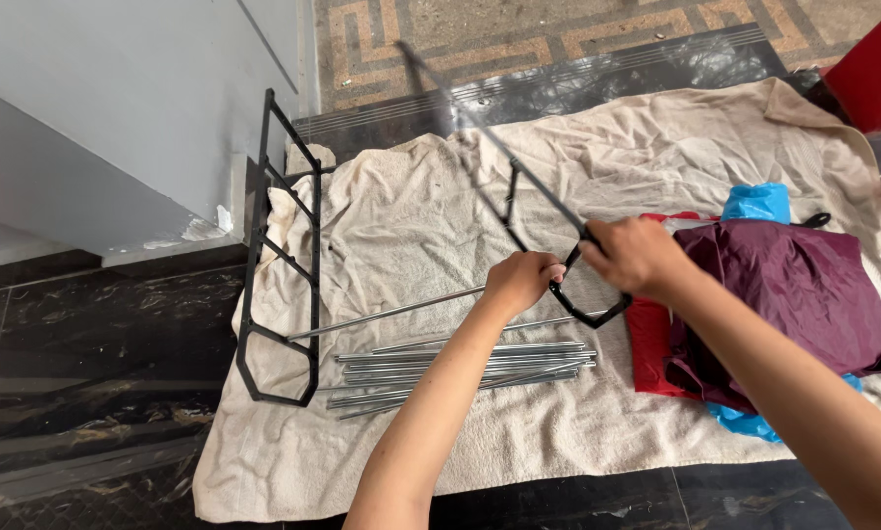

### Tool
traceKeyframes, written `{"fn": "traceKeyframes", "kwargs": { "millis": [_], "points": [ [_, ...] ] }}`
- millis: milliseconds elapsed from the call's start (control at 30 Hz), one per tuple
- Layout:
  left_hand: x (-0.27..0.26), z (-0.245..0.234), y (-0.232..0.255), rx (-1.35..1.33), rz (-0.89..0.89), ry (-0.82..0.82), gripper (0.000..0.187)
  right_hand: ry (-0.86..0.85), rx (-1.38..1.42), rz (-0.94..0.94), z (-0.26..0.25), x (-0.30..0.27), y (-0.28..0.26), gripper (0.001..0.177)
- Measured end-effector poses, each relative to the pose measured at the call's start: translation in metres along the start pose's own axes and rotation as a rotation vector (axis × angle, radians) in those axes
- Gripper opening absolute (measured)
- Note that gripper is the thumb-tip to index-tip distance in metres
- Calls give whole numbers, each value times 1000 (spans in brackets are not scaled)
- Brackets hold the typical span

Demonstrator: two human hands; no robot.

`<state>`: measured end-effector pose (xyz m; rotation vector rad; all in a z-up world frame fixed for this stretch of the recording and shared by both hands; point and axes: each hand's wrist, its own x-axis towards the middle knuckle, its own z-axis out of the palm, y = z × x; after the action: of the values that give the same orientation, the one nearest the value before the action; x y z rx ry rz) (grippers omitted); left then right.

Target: The person assembles a metal drying rack by inserting horizontal rods into the side frames. They repeatedly insert and remove rods while adjusting the frame orientation on a cloth-covered floor.

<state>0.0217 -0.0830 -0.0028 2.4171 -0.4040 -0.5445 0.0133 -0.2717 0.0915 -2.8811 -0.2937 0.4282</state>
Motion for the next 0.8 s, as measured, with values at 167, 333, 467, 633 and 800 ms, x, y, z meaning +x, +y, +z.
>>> {"fn": "traceKeyframes", "kwargs": {
  "millis": [167, 333, 467, 633, 800],
  "points": [
    [1, -6, -8, -45, 28, 12, 33, 350, 62, -92, 29, -33, -21, 29],
    [-5, -9, -12, -61, 7, 9, 34, 127, 364, 196, 53, -49, -36, 27],
    [-4, -12, -7, -97, -43, -32, 36, 147, 697, 122, 80, -57, -39, 22],
    [-6, -17, -7, -88, -103, -80, 37, 299, 675, -120, 125, -71, -30, 19],
    [-12, -19, -16, -64, -115, -66, 35, 293, 612, -176, 143, -67, -14, 19]
  ]
}}
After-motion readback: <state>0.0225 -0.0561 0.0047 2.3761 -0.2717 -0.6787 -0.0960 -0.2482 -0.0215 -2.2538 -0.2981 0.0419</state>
